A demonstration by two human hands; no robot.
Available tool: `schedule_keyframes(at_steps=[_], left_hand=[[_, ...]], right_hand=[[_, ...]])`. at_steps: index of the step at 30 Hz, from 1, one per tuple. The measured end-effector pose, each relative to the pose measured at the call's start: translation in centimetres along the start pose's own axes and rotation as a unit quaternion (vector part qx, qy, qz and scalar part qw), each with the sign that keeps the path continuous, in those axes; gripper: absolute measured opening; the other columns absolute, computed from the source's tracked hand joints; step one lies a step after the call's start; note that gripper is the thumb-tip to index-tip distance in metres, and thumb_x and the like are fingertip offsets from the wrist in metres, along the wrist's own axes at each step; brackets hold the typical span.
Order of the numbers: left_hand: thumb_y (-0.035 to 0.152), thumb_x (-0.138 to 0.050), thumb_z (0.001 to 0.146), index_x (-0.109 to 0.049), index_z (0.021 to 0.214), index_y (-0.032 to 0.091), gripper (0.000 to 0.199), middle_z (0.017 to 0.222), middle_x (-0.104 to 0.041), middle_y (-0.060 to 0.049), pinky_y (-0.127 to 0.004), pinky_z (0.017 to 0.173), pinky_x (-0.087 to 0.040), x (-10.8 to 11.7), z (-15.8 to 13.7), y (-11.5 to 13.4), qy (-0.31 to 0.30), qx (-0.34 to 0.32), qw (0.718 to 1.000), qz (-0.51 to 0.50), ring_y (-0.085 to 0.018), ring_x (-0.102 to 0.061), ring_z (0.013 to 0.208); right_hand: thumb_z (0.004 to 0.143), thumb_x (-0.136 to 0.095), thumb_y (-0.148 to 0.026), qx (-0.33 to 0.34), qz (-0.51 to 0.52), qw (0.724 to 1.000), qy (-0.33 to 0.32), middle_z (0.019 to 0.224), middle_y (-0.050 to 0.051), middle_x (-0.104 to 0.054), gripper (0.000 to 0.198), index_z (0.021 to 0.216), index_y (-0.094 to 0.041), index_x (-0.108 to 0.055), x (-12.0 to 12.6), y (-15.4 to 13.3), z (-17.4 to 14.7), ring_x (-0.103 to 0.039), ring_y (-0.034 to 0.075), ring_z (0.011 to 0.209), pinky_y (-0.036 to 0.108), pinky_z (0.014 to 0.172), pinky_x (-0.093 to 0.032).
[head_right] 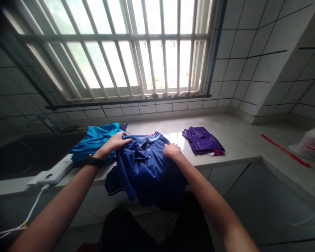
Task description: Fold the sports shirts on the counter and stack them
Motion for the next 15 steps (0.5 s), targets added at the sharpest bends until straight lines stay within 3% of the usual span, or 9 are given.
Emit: schedule_keyframes(at_steps=[2,3,4,6,8,10,12,15], left_hand=[[0.03,-0.081,0.059,-0.071,0.095,0.021,0.038,0.095,-0.075,-0.007,-0.033,0.08,-0.056,0.9,-0.2,-1.2,-0.132,-0.021,0.991,-0.024,-0.027,-0.069,0.09],[0.026,-0.083,0.055,-0.071,0.095,0.02,0.043,0.091,-0.074,-0.004,-0.032,0.078,-0.056,1.9,-0.2,-1.8,-0.154,-0.024,0.987,-0.031,-0.025,-0.068,0.087],[0.024,-0.083,0.054,-0.071,0.095,0.02,0.043,0.086,-0.072,-0.003,-0.031,0.076,-0.055,3.2,0.0,-2.4,-0.125,-0.013,0.992,-0.029,-0.024,-0.067,0.083],[0.025,-0.08,0.062,-0.069,0.095,0.018,0.036,0.08,-0.066,-0.001,-0.03,0.076,-0.054,6.1,0.6,-3.1,0.054,0.028,0.998,0.0,-0.021,-0.064,0.079],[0.029,-0.077,0.074,-0.066,0.101,0.016,0.032,0.085,-0.065,-0.002,-0.03,0.081,-0.053,8.3,1.1,-2.9,0.245,0.039,0.967,0.051,-0.02,-0.063,0.082],[0.03,-0.072,0.084,-0.063,0.113,0.014,0.034,0.104,-0.066,-0.006,-0.031,0.089,-0.052,9.0,1.6,-1.7,0.326,0.012,0.937,0.127,-0.02,-0.062,0.092],[0.023,-0.062,0.092,-0.06,0.123,0.012,0.032,0.123,-0.062,-0.011,-0.032,0.091,-0.052,8.0,2.2,-0.2,0.291,-0.025,0.928,0.23,-0.022,-0.061,0.102],[0.008,-0.047,0.093,-0.063,0.124,0.012,0.035,0.132,-0.061,-0.016,-0.034,0.093,-0.052,4.6,2.8,1.9,0.171,-0.075,0.924,0.335,-0.026,-0.062,0.113]], right_hand=[[0.1,-0.047,-0.019,-0.019,-0.024,0.999,0.016,0.137,0.025,-0.066,0.045,0.142,-0.016,-0.064,-1.8,0.0,-0.1,-0.066,0.037,0.124,0.049,0.1,-0.051],[0.1,-0.042,-0.014,-0.025,-0.034,0.999,0.03,0.14,0.026,-0.064,0.048,0.142,-0.014,-0.063,-2.3,0.1,0.0,-0.063,0.037,0.128,0.051,0.104,-0.047],[0.099,-0.037,-0.01,-0.029,-0.043,0.998,0.048,0.141,0.027,-0.063,0.05,0.142,-0.011,-0.063,-2.6,0.1,0.2,-0.061,0.038,0.131,0.052,0.107,-0.044],[0.099,-0.032,-0.007,-0.037,-0.052,0.995,0.076,0.143,0.028,-0.06,0.053,0.142,-0.008,-0.063,-2.8,0.3,0.8,-0.058,0.039,0.133,0.053,0.109,-0.039],[0.099,-0.03,-0.007,-0.048,-0.056,0.993,0.089,0.144,0.029,-0.059,0.055,0.143,-0.008,-0.062,-2.8,0.4,1.7,-0.056,0.04,0.132,0.055,0.107,-0.038],[0.099,-0.031,-0.009,-0.058,-0.054,0.993,0.092,0.144,0.029,-0.059,0.055,0.144,-0.01,-0.063,-2.7,0.5,2.5,-0.055,0.042,0.133,0.057,0.106,-0.037],[0.1,-0.031,-0.01,-0.067,-0.048,0.992,0.091,0.145,0.029,-0.059,0.055,0.145,-0.01,-0.063,-2.5,0.6,3.2,-0.053,0.043,0.134,0.059,0.106,-0.036],[0.1,-0.029,-0.008,-0.077,-0.034,0.992,0.095,0.146,0.03,-0.057,0.057,0.147,-0.008,-0.06,-2.4,0.9,3.8,-0.053,0.042,0.134,0.057,0.105,-0.036]])
Point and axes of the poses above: each hand's wrist, its own z-axis towards the middle knuckle, its own x-axis out of the back of the hand, y = z × x, the point moved 2 cm from there along z, towards the middle knuckle
